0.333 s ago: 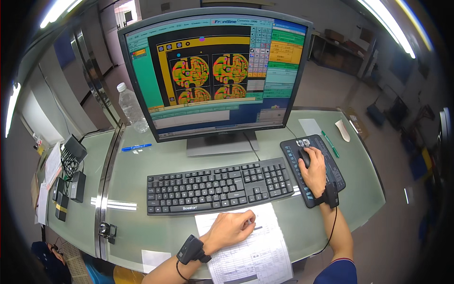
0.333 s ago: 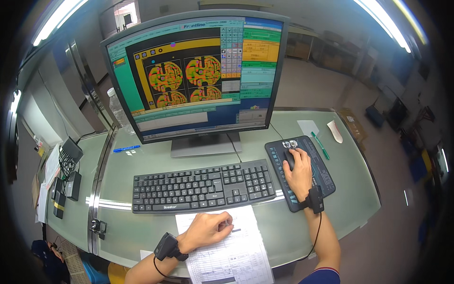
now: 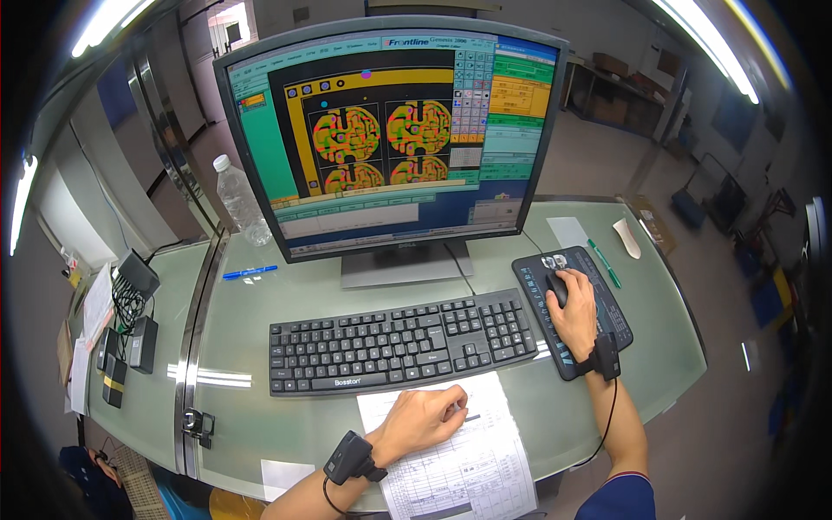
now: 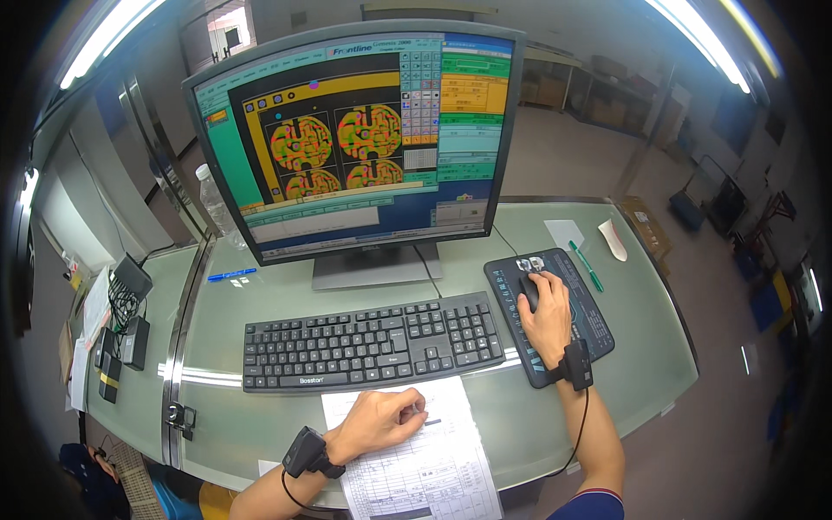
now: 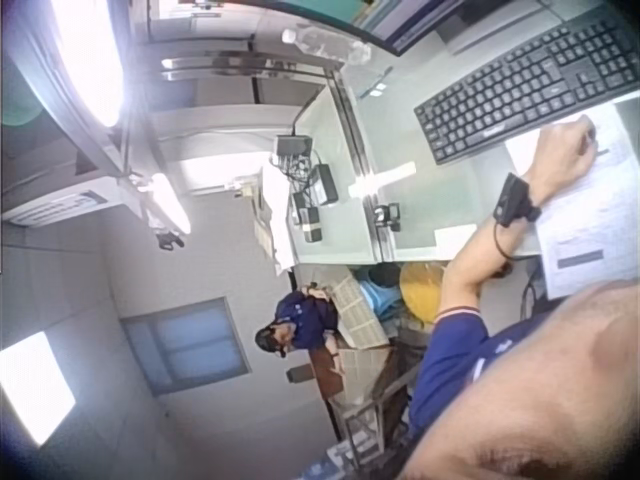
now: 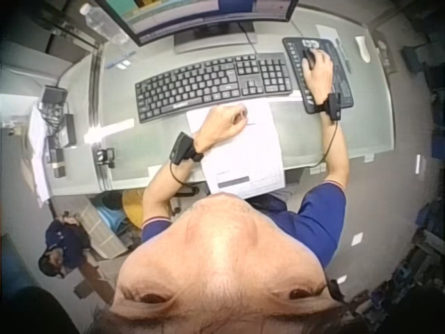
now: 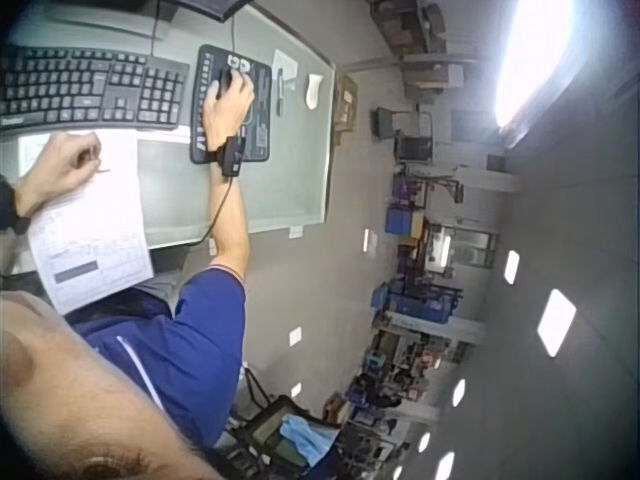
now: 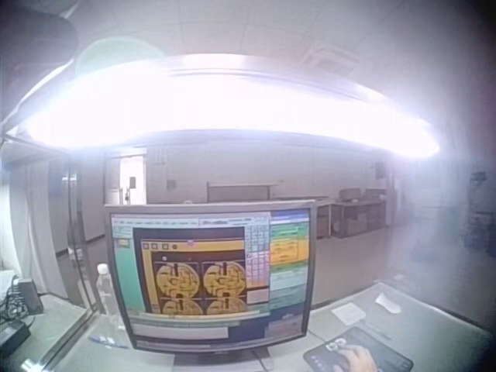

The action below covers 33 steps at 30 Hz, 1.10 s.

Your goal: Using technical CAM/CAD software on a computer to inspect drawings while referencing a physical document.

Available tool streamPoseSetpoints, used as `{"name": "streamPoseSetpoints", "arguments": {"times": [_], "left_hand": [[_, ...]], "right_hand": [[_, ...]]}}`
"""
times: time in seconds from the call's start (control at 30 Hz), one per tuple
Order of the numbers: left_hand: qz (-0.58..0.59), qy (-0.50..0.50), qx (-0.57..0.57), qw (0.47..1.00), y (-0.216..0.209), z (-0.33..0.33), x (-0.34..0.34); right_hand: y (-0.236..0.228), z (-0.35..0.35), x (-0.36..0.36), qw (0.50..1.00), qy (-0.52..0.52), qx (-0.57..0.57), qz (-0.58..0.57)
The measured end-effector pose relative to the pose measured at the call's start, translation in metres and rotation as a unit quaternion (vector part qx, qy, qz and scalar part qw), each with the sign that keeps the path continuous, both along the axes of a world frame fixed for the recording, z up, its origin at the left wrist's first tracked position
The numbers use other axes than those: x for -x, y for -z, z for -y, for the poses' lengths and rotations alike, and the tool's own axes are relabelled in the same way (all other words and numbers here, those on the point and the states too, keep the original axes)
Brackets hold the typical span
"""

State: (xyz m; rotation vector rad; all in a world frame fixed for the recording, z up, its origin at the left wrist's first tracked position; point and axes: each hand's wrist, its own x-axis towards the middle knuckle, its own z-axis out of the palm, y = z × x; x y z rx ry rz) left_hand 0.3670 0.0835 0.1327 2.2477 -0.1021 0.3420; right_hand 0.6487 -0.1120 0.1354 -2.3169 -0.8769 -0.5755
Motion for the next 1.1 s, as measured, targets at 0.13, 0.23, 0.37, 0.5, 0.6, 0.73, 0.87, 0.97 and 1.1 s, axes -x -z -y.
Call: {"name": "streamPoseSetpoints", "arguments": {"times": [0.13, 0.23, 0.37, 0.5, 0.6, 0.73, 0.87, 0.97, 1.1], "left_hand": [[-0.002, -0.001, 0.001, 1.000, -0.0020, 0.0003, -0.0003], [-0.003, 0.000, 0.002, 1.000, -0.0020, 0.0003, -0.0004], [-0.004, -0.002, -0.002, 1.000, -0.0028, 0.0007, -0.0005], [0.000, -0.002, -0.004, 1.000, -0.0014, 0.0003, -0.0001], [-0.003, -0.003, -0.005, 1.000, -0.0020, 0.0004, -0.0003], [-0.003, -0.003, -0.008, 1.000, -0.0031, 0.0007, -0.0006], [-0.003, -0.002, -0.004, 1.000, -0.0026, 0.0011, -0.0004], [-0.005, -0.003, -0.004, 1.000, -0.0039, 0.0014, 0.0000], [-0.012, -0.007, 0.004, 1.000, -0.0048, 0.0011, 0.0005]], "right_hand": [[-0.0004, -0.0002, 0.0004, 1.000, 0.001, 0.000, 0.002], [0.0013, 0.0005, -0.0006, 1.000, -0.002, -0.001, 0.005], [0.0002, -0.0001, -0.0002, 1.000, -0.003, -0.005, -0.001], [0.0002, -0.0002, 0.0004, 1.000, 0.000, -0.001, 0.000], [0.0001, 0.0003, -0.0002, 1.000, 0.000, 0.000, 0.000], [-0.0005, 0.0001, 0.0000, 1.000, -0.004, 0.000, 0.001], [-0.0008, 0.0013, -0.0002, 1.000, -0.005, -0.004, -0.006], [0.0014, 0.0014, -0.0015, 1.000, -0.012, -0.009, -0.001], [0.0008, -0.0002, -0.0003, 1.000, -0.015, -0.012, -0.003]]}}
